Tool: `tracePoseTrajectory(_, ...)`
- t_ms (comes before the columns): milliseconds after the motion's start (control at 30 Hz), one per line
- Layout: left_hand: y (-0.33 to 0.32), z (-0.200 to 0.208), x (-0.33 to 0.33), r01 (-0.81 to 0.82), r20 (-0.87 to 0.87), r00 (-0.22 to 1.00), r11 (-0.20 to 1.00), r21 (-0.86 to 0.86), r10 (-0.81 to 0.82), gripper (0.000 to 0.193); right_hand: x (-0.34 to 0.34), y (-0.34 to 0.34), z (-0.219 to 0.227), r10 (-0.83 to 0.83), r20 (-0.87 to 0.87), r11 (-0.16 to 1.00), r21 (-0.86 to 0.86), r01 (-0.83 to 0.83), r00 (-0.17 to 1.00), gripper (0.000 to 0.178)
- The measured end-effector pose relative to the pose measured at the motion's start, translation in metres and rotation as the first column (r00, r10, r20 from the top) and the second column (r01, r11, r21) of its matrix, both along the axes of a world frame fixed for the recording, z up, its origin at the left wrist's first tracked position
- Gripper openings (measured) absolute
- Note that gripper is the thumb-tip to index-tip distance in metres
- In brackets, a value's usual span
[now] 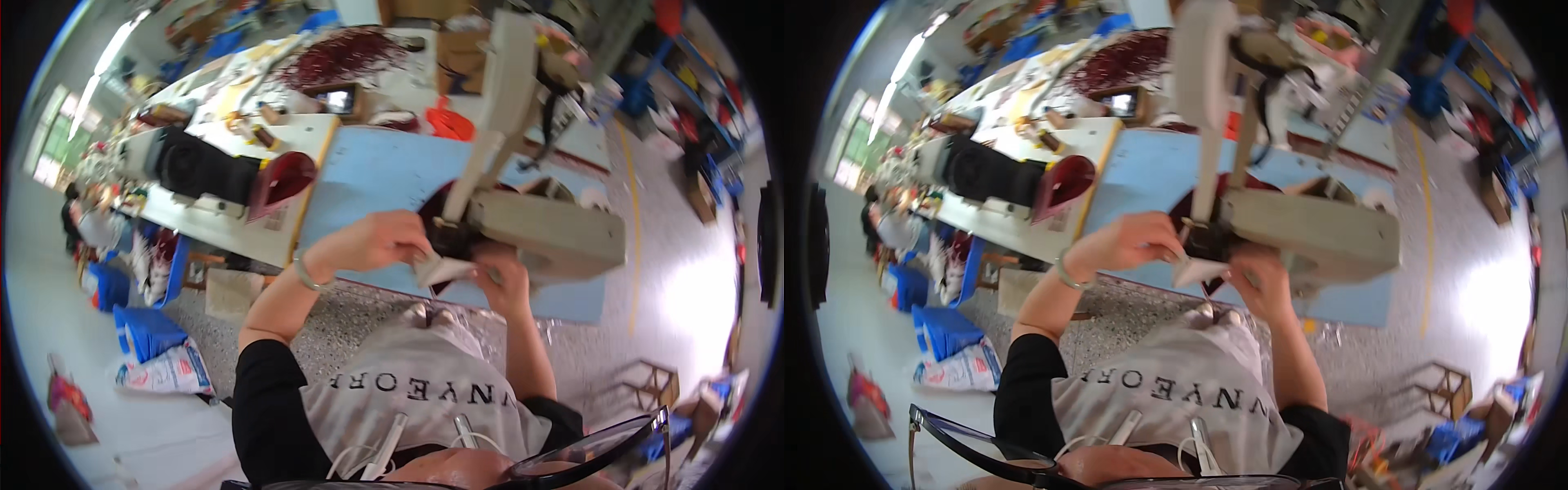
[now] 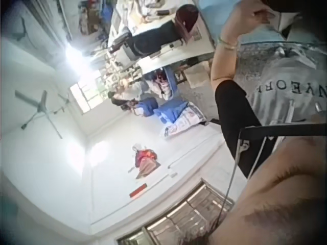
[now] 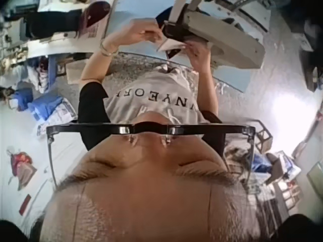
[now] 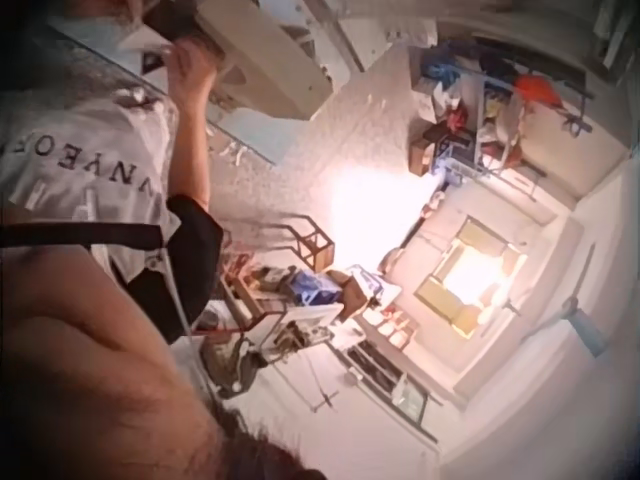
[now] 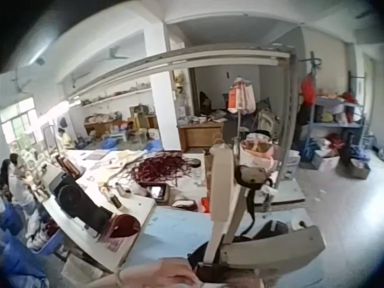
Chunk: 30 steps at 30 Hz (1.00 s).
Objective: The person collects and aligns shoe upper pieces, feeds them through a taping machine to bind their edges with tape, folds and separates the chained pieces, and loads another stack of components into the machine.
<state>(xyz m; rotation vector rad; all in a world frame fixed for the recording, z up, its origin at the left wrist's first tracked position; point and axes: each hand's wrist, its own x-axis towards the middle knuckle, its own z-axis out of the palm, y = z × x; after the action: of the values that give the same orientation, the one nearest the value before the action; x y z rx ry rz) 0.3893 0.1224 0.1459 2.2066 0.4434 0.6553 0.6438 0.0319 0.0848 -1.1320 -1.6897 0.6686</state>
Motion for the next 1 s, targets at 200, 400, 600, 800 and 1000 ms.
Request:
tracePoseTrajectory(200, 0.009, -0.015, 0.002, -0.16, -0.059, 0.987, 0.972, -0.174, 0.152, 0.019, 0.007, 0.008, -0.012, -0.109, -0.296, 0.949, -0.316, 0.01, 0.949, 0.009)
tracePoseTrajectory(400, 0.023, -0.022, 0.012, -0.184, -0.121, 0.98, 0.94, -0.289, 0.155, 0.018, 0.023, 0.017, -0.027, -0.142, -0.524, 0.92, -0.384, -0.083, 0.84, 0.018)
tracePoseTrajectory(600, 0.03, -0.044, 0.006, -0.086, -0.013, 0.996, 0.89, -0.448, 0.09, 0.02, 0.018, 0.028, 0.0, -0.068, -0.302, 0.921, -0.386, -0.057, 0.951, 0.032)
tracePoseTrajectory(800, 0.036, -0.053, 0.009, 0.008, 0.122, 0.989, 0.783, -0.622, 0.086, 0.019, 0.028, 0.036, -0.006, -0.084, -0.575, 0.888, -0.413, -0.2, 0.814, 0.041)
tracePoseTrajectory(1000, 0.038, -0.059, 0.011, 0.041, 0.184, 0.977, 0.743, -0.668, 0.111, 0.018, 0.028, 0.04, -0.013, -0.16, -0.631, 0.882, -0.437, -0.178, 0.759, 0.045)
